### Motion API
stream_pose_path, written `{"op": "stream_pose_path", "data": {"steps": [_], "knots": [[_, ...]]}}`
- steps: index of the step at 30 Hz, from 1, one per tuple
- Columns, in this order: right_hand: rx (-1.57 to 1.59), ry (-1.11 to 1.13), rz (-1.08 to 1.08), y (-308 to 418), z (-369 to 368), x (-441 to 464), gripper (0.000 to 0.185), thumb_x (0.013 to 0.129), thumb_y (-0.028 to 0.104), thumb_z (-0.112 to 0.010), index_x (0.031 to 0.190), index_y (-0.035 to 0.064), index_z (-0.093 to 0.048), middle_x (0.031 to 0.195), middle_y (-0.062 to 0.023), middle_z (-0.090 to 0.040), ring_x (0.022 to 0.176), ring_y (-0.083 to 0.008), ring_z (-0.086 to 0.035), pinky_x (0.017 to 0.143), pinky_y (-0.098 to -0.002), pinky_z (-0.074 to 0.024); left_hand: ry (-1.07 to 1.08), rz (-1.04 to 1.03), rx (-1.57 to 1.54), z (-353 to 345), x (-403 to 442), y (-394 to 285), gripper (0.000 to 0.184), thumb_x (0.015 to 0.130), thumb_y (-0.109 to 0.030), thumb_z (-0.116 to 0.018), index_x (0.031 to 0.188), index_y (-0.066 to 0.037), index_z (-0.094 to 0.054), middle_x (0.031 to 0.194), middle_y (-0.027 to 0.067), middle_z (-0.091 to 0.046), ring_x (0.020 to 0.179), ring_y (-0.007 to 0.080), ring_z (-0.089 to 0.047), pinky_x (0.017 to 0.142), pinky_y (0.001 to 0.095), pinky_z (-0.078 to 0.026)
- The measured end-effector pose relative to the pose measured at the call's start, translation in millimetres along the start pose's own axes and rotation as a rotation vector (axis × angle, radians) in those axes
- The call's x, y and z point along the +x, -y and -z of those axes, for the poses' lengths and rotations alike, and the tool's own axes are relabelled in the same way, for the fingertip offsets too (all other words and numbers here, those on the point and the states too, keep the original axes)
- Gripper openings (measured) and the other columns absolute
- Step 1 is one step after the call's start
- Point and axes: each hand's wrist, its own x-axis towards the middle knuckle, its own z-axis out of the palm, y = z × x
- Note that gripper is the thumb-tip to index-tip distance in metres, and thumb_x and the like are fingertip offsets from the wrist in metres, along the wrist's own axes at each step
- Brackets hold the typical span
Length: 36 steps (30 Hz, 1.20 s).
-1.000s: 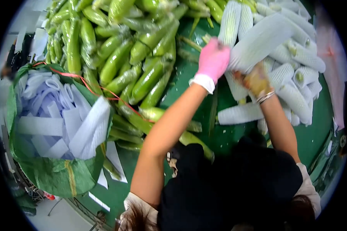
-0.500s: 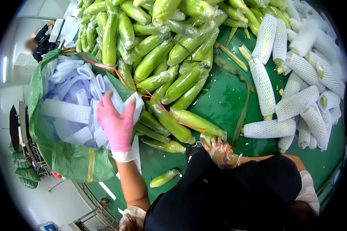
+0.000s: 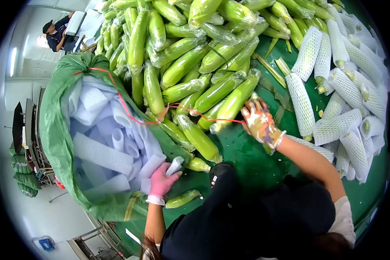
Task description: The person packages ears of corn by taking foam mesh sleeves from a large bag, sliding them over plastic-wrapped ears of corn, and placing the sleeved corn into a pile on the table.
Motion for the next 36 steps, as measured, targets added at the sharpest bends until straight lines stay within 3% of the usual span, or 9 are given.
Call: {"op": "stream_pose_path", "data": {"steps": [2, 6, 9, 10, 14, 16, 18, 23, 36], "knots": [[0.050, 0.113, 0.013, 6, 2, -24, 0.059, 0.070, 0.032, -0.065, 0.121, 0.0063, -0.050, 0.125, -0.0162, -0.045, 0.121, -0.0311, -0.040, 0.105, -0.0509, -0.0259, -0.008, -0.028, -0.125, 6, -7, -9, 0.039, 0.067, -0.022, -0.074, 0.102, -0.009, -0.061, 0.087, 0.0152, -0.063, 0.082, 0.0349, -0.060, 0.074, 0.0424, -0.046], [0.537, 0.157, -0.134, 59, 56, -25, 0.068, 0.076, 0.040, -0.065, 0.130, 0.0059, -0.044, 0.131, -0.0175, -0.040, 0.122, -0.0353, -0.041, 0.101, -0.0455, -0.0347, -0.201, -0.320, 0.092, 48, -1, -115, 0.028, 0.079, -0.013, -0.070, 0.105, -0.006, -0.061, 0.097, 0.0126, -0.064, 0.089, 0.0272, -0.062, 0.078, 0.0336, -0.047], [0.924, -0.030, -0.014, 69, 86, 2, 0.069, 0.082, 0.049, -0.060, 0.131, 0.0038, -0.044, 0.128, -0.0195, -0.045, 0.116, -0.0386, -0.047, 0.095, -0.0435, -0.0407, 0.190, -0.374, -0.772, 40, 10, -192, 0.033, 0.089, -0.015, -0.062, 0.116, 0.003, -0.056, 0.108, 0.0022, -0.062, 0.098, 0.0107, -0.055, 0.085, 0.0252, -0.043], [0.971, -0.066, 0.052, 64, 88, 3, 0.068, 0.083, 0.050, -0.059, 0.131, 0.0032, -0.045, 0.125, -0.0199, -0.048, 0.114, -0.0382, -0.048, 0.095, -0.0427, -0.0413, 0.413, -0.245, -0.785, 31, 18, -191, 0.035, 0.092, -0.017, -0.057, 0.121, 0.002, -0.054, 0.114, 0.0036, -0.060, 0.104, 0.0120, -0.053, 0.092, 0.0266, -0.041], [1.007, 0.040, -0.222, 31, 106, -22, 0.057, 0.085, 0.040, -0.060, 0.125, 0.0013, -0.049, 0.120, -0.0184, -0.054, 0.113, -0.0342, -0.051, 0.097, -0.0381, -0.0401, 0.662, -0.320, -0.884, -20, 36, -205, 0.039, 0.096, -0.025, -0.050, 0.124, 0.001, -0.052, 0.117, 0.0037, -0.058, 0.108, 0.0134, -0.051, 0.095, 0.0262, -0.038], [0.981, -0.221, -0.235, 23, 90, -38, 0.049, 0.081, 0.034, -0.068, 0.116, 0.0023, -0.056, 0.111, -0.0148, -0.059, 0.104, -0.0271, -0.058, 0.088, -0.0341, -0.0458, 0.751, -0.256, -0.784, -37, 41, -213, 0.040, 0.097, -0.028, -0.046, 0.125, 0.001, -0.050, 0.117, 0.0054, -0.057, 0.109, 0.0154, -0.051, 0.097, 0.0280, -0.038], [0.964, -0.070, -0.325, -1, 80, -53, 0.051, 0.080, 0.037, -0.069, 0.116, 0.0018, -0.057, 0.110, -0.0146, -0.061, 0.106, -0.0270, -0.058, 0.091, -0.0348, -0.0450, 0.542, -0.492, -0.751, -87, 85, -158, 0.034, 0.094, -0.026, -0.050, 0.115, 0.000, -0.057, 0.107, 0.0043, -0.060, 0.095, 0.0137, -0.053, 0.088, 0.0279, -0.043], [1.143, -0.323, -0.777, -45, 91, -116, 0.038, 0.082, 0.026, -0.065, 0.113, 0.0049, -0.057, 0.112, -0.0160, -0.057, 0.102, -0.0269, -0.055, 0.086, -0.0357, -0.0451, 0.677, -0.788, -0.681, -117, 98, -353, 0.033, 0.094, -0.024, -0.050, 0.113, 0.001, -0.057, 0.105, 0.0048, -0.060, 0.093, 0.0145, -0.054, 0.086, 0.0282, -0.044], [1.289, -0.824, -1.286, 0, 90, -288, 0.034, 0.084, 0.027, -0.061, 0.109, 0.0051, -0.058, 0.105, -0.0156, -0.059, 0.096, -0.0278, -0.057, 0.083, -0.0374, -0.0461, 0.729, -0.853, -0.563, -209, 36, -460, 0.027, 0.092, -0.020, -0.051, 0.107, 0.001, -0.059, 0.099, 0.0063, -0.062, 0.088, 0.0172, -0.056, 0.083, 0.0290, -0.045]]}}
